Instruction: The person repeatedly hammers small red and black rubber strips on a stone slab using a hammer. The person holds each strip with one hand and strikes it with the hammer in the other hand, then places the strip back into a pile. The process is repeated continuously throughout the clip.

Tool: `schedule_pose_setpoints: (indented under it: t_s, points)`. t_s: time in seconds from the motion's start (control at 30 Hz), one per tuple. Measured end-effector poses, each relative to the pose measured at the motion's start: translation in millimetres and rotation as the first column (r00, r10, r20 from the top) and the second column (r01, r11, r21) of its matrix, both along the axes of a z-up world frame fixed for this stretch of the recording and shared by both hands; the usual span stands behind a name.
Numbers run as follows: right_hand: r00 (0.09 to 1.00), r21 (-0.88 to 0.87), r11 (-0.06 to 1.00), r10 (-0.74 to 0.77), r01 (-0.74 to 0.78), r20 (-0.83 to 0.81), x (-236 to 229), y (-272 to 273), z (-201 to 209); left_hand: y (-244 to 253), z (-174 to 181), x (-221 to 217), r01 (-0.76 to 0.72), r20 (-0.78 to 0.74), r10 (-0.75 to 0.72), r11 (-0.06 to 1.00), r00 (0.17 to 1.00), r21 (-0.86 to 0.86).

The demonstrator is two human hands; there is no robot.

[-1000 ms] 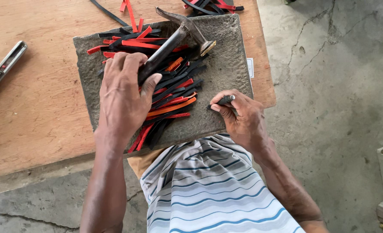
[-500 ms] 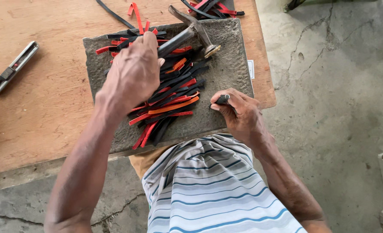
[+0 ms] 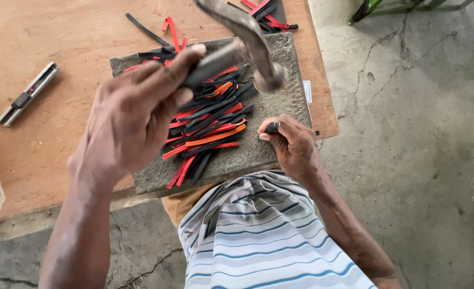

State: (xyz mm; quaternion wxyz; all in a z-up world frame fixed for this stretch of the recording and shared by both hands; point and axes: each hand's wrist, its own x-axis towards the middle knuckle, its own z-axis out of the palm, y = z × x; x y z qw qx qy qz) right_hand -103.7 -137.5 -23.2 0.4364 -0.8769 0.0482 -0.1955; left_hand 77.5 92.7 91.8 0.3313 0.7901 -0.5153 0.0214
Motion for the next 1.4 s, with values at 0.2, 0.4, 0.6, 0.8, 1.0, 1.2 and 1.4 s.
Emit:
schedule_pose_setpoints:
  t_s: [0.2, 0.4, 0.6, 0.8, 1.0, 1.2, 1.4]
  points:
    - [0.998, 0.048, 0.999, 0.019, -0.021, 0.056, 2.1, 1.3, -4.3, 0.3, 7.0, -29.1, 0.039, 0.213, -0.075, 0.985, 0.974, 0.167]
    - [1.000, 0.029, 1.000, 0.010, -0.010, 0.001, 1.6, 1.0, 0.1, 13.8, 5.5, -22.0, -0.003, 0.184, 0.027, 0.991, 0.983, -0.132]
    - [1.000, 0.014, 1.000, 0.002, -0.002, -0.001, 2.6, 0.7, -0.2, -10.7, 22.0, -29.4, 0.146, 0.233, -0.156, 0.987, 0.960, 0.061]
    - [0.999, 0.038, 0.999, 0.034, -0.034, 0.002, -0.7, -0.7, -3.1, -9.2, 49.5, -29.8, 0.018, 0.268, 0.007, 0.996, 0.963, -0.088]
    - [0.999, 0.047, 0.998, 0.037, -0.037, -0.004, 2.7, -2.9, -0.1, -12.3, 12.8, -28.2, -0.060, 0.246, -0.066, 0.880, 0.967, 0.472]
    - [0.999, 0.049, 0.998, 0.040, -0.039, -0.032, 1.3, -9.1, -0.7, -46.8, -32.9, -9.1, -0.114, -0.091, 0.144, 0.955, 0.985, 0.272]
    - [0.998, 0.282, 0.957, 0.054, -0.062, 0.037, 1.1, -27.6, 10.3, -57.4, -60.7, -23.0, -0.225, 0.158, 0.223, 0.974, 0.962, -0.006]
